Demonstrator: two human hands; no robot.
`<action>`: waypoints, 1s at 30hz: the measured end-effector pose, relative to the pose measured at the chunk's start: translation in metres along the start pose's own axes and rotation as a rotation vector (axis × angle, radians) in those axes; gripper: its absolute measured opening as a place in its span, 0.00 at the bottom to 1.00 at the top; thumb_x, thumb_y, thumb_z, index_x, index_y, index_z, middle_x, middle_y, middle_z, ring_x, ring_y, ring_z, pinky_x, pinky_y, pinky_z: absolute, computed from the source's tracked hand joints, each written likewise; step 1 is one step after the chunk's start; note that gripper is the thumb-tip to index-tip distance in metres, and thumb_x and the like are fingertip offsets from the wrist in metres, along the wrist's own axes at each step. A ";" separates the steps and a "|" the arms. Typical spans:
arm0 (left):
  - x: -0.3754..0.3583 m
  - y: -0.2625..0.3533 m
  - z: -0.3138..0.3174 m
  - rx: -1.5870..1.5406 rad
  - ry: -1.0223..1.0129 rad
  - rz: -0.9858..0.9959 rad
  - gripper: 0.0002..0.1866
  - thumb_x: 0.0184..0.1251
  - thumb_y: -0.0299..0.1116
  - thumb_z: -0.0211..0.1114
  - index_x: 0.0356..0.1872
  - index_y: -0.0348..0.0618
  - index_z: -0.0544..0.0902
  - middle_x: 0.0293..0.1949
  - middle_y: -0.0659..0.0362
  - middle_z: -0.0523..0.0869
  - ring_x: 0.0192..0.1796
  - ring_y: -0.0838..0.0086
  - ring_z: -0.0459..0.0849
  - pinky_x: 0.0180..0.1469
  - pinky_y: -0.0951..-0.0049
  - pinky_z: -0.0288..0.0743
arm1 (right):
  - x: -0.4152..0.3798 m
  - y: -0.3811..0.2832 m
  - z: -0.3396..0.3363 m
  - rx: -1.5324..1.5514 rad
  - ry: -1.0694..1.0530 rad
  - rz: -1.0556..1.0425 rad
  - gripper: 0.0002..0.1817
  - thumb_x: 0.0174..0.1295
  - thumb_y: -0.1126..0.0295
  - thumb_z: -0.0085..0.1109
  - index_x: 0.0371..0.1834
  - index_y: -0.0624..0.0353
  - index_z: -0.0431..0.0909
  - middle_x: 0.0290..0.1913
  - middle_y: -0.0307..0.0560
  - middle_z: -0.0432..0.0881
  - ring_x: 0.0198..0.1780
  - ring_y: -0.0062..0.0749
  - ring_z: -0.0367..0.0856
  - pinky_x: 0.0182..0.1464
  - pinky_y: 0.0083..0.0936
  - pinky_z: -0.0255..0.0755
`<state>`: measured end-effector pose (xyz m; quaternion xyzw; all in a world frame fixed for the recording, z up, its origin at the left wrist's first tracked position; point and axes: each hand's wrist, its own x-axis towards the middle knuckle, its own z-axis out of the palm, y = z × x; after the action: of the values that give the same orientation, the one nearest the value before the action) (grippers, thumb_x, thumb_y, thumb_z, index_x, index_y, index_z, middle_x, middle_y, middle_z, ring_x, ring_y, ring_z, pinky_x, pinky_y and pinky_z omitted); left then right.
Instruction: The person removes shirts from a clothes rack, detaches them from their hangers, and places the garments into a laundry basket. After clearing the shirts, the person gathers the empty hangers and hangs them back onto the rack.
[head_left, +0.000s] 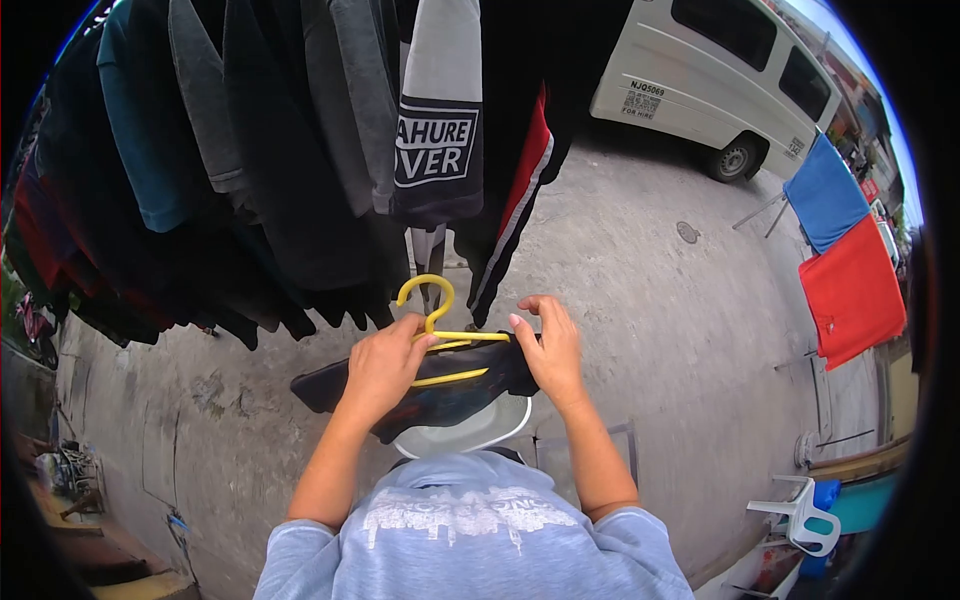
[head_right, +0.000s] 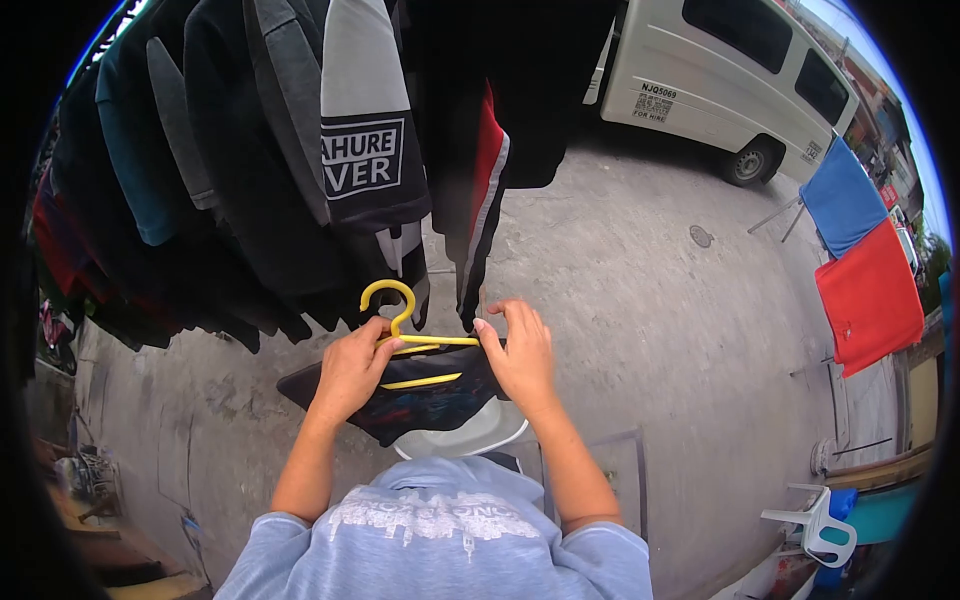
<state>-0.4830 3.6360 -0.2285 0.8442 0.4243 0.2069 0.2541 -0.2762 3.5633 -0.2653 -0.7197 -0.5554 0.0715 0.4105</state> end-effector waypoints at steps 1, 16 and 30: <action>0.002 0.000 0.002 -0.014 -0.004 0.016 0.11 0.61 0.37 0.58 0.39 0.41 0.75 0.31 0.52 0.83 0.34 0.57 0.81 0.35 0.64 0.71 | 0.001 -0.001 -0.001 0.030 -0.103 0.066 0.22 0.59 0.52 0.50 0.45 0.59 0.72 0.38 0.52 0.79 0.43 0.46 0.76 0.47 0.38 0.65; -0.016 -0.010 0.026 0.016 -0.011 0.503 0.09 0.49 0.32 0.67 0.31 0.42 0.81 0.23 0.58 0.79 0.27 0.67 0.78 0.30 0.69 0.71 | -0.002 0.079 0.023 1.215 -1.026 0.723 0.30 0.58 0.62 0.60 0.62 0.58 0.61 0.46 0.44 0.75 0.48 0.25 0.75 0.46 0.18 0.73; -0.025 -0.020 0.047 0.062 0.050 0.300 0.10 0.53 0.32 0.65 0.35 0.40 0.78 0.26 0.55 0.81 0.29 0.62 0.80 0.33 0.67 0.73 | 0.010 0.061 -0.009 1.081 -0.751 0.630 0.19 0.47 0.70 0.68 0.42 0.58 0.72 0.38 0.41 0.79 0.42 0.24 0.77 0.49 0.21 0.69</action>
<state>-0.4823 3.6133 -0.2811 0.9001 0.3057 0.2501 0.1837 -0.2224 3.5643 -0.2961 -0.4692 -0.3123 0.6926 0.4501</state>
